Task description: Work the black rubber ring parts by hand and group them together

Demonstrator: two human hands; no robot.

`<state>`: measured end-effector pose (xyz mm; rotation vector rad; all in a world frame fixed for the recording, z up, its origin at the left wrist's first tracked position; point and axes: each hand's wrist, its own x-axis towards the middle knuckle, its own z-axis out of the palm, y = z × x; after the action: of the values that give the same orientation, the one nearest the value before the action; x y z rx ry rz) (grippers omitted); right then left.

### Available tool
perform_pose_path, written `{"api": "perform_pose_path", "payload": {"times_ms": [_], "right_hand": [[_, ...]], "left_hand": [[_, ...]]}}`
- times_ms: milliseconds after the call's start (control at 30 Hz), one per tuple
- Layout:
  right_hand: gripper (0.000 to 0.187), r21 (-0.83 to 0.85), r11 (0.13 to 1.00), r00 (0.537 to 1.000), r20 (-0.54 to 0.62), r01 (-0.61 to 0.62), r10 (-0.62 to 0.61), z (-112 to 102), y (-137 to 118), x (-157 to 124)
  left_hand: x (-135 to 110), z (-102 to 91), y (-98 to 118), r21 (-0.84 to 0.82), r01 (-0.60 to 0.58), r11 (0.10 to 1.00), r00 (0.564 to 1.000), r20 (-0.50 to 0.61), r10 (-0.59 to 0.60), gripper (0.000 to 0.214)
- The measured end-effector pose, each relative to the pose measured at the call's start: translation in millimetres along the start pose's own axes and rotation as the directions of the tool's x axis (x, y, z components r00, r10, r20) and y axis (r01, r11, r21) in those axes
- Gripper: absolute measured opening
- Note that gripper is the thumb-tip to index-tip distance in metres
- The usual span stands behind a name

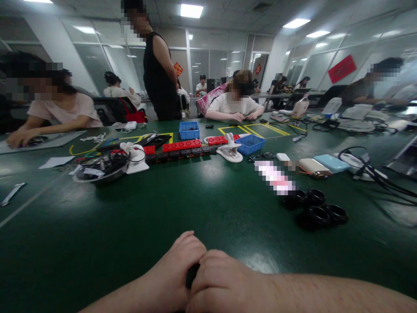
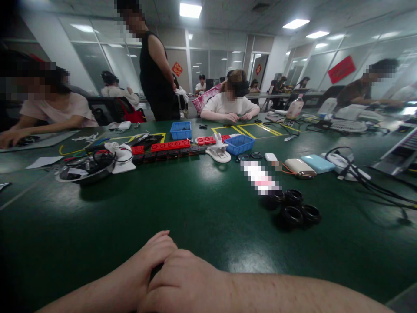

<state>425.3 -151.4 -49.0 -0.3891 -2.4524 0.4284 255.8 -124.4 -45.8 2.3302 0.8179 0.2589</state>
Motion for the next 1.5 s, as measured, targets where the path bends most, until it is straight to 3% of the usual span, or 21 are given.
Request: {"api": "perform_pose_path", "payload": {"times_ms": [200,433,700,833,1333,1500], "right_hand": [[0.026,-0.026,0.999,0.999,0.001,0.042,-0.042,4,1,-3],[0.027,-0.036,0.995,0.983,-0.159,-0.097,0.090,-1,-3,0],[0.042,-0.085,0.958,0.960,-0.085,-0.275,0.268,0,-5,-4],[0.038,-0.102,0.956,0.961,-0.057,-0.275,0.271,2,-3,-3],[0.039,-0.084,0.958,0.952,-0.164,-0.273,0.257,9,3,-6],[0.037,-0.102,0.950,0.947,-0.161,-0.296,0.278,9,2,-6]], "left_hand": [[1,-0.9,-4,0.031,-0.019,0.999,1.000,0.006,0.019,0.023],[1,7.5,-8,0.087,-0.011,0.996,1.000,-0.008,0.012,0.046],[0,3.4,-5,0.047,-0.025,0.999,1.000,0.001,0.025,0.046],[0,6.9,-9,0.018,-0.062,0.998,0.997,-0.044,0.062,0.047],[3,1.8,-1,0.103,-0.018,0.995,0.999,0.028,0.015,0.041],[3,5.5,-3,0.112,-0.033,0.993,0.999,-0.004,0.034,0.039]]}}
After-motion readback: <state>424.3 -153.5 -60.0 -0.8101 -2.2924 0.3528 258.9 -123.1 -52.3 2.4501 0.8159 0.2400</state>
